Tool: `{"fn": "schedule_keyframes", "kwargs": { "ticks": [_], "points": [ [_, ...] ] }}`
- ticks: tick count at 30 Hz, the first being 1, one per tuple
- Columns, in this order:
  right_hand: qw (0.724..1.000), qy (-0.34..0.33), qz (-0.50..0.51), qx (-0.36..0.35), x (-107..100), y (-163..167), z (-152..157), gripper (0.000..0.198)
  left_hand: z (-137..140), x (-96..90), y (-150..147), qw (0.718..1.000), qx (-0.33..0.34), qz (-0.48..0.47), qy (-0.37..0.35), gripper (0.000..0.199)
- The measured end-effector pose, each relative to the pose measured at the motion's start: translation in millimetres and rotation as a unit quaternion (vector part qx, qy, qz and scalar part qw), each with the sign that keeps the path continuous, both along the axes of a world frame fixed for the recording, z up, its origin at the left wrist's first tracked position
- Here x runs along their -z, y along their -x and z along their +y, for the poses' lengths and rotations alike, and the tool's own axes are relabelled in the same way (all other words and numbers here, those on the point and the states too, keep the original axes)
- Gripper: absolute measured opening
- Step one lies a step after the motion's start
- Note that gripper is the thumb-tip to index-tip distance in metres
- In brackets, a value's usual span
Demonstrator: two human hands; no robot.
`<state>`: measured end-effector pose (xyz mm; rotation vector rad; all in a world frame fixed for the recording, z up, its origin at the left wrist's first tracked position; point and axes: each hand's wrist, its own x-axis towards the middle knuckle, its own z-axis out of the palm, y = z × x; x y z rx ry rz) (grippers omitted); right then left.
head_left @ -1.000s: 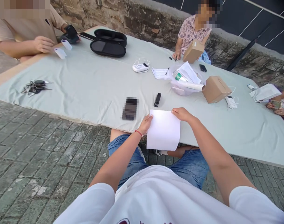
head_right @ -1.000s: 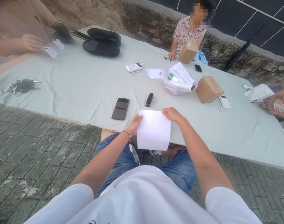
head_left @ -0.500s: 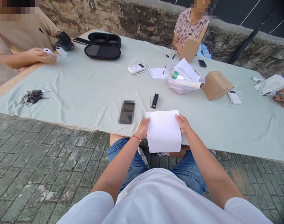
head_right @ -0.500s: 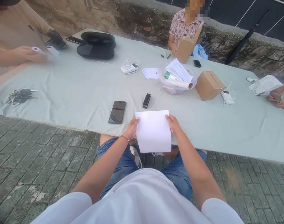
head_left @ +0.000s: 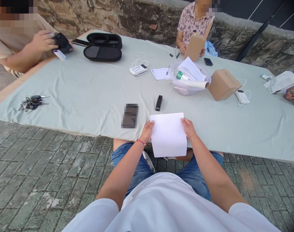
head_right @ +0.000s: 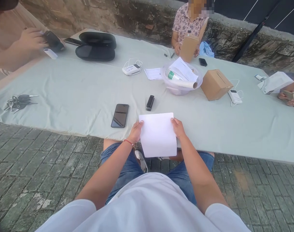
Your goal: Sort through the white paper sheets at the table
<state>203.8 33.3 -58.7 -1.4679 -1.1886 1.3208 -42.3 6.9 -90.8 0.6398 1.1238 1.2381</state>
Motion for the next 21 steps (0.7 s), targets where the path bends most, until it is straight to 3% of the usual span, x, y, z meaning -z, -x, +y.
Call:
{"fn": "schedule_keyframes", "kwargs": {
  "ticks": [9,17,21],
  "points": [
    [1.000,0.012,0.010,0.003,-2.0,1.9,0.4,0.055,-2.9,-10.2,-2.2,1.000,0.001,0.030,-0.007,0.054],
    [0.998,0.005,0.066,-0.007,5.1,-1.1,3.5,0.048,-1.7,-6.6,-3.1,1.000,0.005,0.004,-0.012,0.055],
    [0.999,0.012,0.038,-0.017,6.0,-4.1,1.2,0.053,-1.0,-6.6,-3.0,1.000,0.004,-0.001,-0.007,0.052]
  ]
}}
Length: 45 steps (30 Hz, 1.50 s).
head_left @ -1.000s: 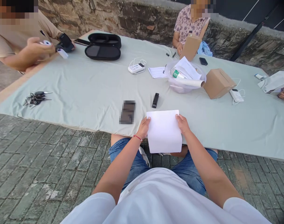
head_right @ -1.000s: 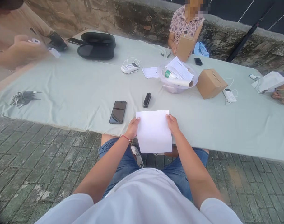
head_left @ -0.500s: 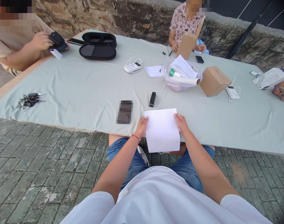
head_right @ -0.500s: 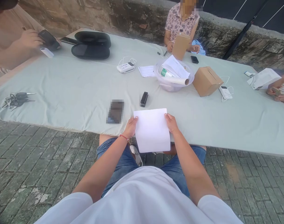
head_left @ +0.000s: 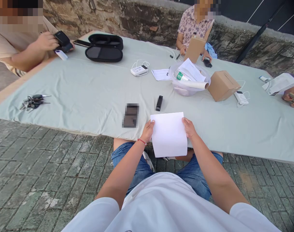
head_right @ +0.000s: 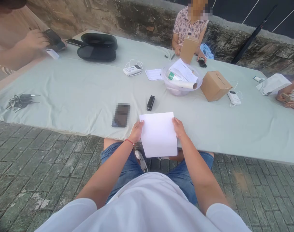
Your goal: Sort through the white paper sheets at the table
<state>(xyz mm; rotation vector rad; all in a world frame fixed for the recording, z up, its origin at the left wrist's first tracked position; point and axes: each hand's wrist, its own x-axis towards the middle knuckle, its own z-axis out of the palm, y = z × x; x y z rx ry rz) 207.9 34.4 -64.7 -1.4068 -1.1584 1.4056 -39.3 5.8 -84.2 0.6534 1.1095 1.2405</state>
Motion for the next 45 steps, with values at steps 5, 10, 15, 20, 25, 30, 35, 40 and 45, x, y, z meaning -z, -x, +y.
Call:
{"fn": "schedule_keyframes", "kwargs": {
  "ticks": [5,10,15,20,25,30,35,40,45],
  "points": [
    [1.000,-0.012,-0.027,0.009,-5.2,1.9,0.6,0.054,-1.8,0.3,-1.2,1.000,-0.004,0.001,-0.004,0.052],
    [0.999,-0.009,0.031,-0.027,-22.8,1.6,2.3,0.053,-0.7,-18.1,-1.9,0.996,-0.017,0.069,-0.060,0.052],
    [0.995,-0.018,0.084,-0.056,-54.0,-8.2,5.5,0.047,16.3,-81.6,7.3,0.951,-0.005,0.208,-0.229,0.047],
    [0.990,-0.133,0.054,-0.012,-105.9,-18.6,10.9,0.045,32.6,-144.5,11.2,0.917,-0.023,0.208,-0.341,0.038],
    [0.975,-0.217,0.033,0.011,-140.3,-28.0,11.3,0.044,37.3,-167.8,1.8,0.888,-0.036,0.215,-0.405,0.038],
    [0.981,-0.187,0.044,0.005,-120.2,-34.0,3.8,0.048,29.5,-153.3,-12.8,0.908,0.009,0.214,-0.360,0.045],
    [0.992,-0.120,0.046,-0.002,-93.9,-30.5,-3.8,0.050,20.2,-138.1,-17.8,0.918,0.017,0.226,-0.325,0.045],
    [0.986,-0.162,0.034,-0.007,-101.1,-25.0,-0.8,0.048,21.3,-135.2,-13.7,0.917,-0.039,0.208,-0.338,0.043],
    [0.986,-0.164,0.035,-0.020,-95.8,-22.7,3.2,0.058,22.8,-131.6,-9.5,0.924,0.009,0.215,-0.315,0.040]
  ]
}}
